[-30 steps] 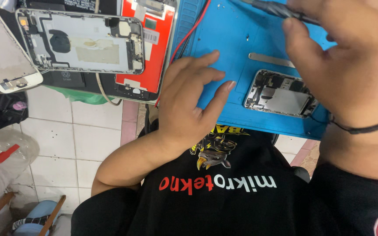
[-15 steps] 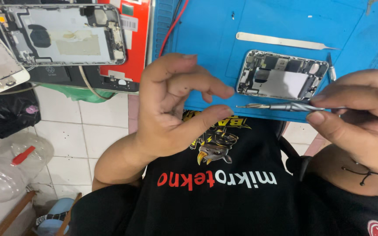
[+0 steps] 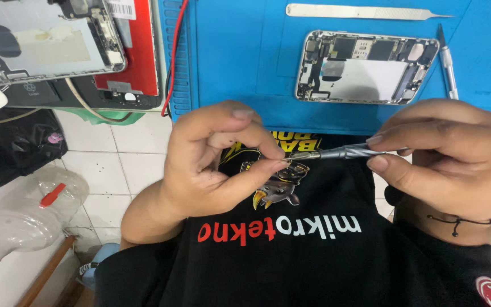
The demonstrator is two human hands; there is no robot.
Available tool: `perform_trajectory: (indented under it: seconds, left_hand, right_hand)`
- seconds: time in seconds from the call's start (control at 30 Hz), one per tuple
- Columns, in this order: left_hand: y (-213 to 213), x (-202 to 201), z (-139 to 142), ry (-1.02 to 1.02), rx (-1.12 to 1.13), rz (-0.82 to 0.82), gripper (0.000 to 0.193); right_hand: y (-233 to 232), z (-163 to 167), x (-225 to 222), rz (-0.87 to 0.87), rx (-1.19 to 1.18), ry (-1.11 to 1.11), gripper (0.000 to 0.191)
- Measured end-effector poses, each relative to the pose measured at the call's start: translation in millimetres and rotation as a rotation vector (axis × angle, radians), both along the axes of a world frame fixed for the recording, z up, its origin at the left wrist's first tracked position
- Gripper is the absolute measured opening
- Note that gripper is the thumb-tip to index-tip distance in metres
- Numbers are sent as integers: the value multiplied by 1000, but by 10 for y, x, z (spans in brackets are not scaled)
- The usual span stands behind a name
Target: The person repairs a disassembled smartphone on a blue repair mat. They use a screwdriver to remove screws, pry at the phone's edge with a tool, pick up and handle small screws, and work on the phone's internal components with their hands.
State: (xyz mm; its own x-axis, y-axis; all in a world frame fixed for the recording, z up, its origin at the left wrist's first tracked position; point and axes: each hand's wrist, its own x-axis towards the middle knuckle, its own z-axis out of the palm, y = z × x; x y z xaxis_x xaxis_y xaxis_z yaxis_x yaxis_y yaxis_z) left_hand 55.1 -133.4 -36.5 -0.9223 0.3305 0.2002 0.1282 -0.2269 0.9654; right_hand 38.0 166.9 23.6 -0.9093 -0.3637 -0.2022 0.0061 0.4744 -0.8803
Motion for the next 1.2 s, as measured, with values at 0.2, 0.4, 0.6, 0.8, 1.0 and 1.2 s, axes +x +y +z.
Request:
perform_trajectory:
  seconds: [0.2, 0.4, 0.6, 0.8, 1.0, 1.2]
  left_hand:
    - [131, 45, 74, 139, -150, 118, 58]
    - [164, 109, 101, 176, -303, 61, 49]
    - [301, 128, 71, 111, -211, 57, 56]
    - [342, 46, 84, 25, -278, 154, 70]
    - [471, -58, 20, -133, -576, 229, 67]
    - [712, -63, -27, 87, -708, 340, 73]
  right_hand:
    - [121, -146, 287, -109, 0, -59, 26]
    - [250, -175, 159, 55, -2, -9, 24]
    - [394, -229, 106, 165, -107, 109, 27]
    - [1149, -306, 321, 113, 203, -2, 25]
    - [1995, -865, 1060, -485, 456, -139, 25]
    - [2306, -1074, 1128, -403, 483, -167, 25]
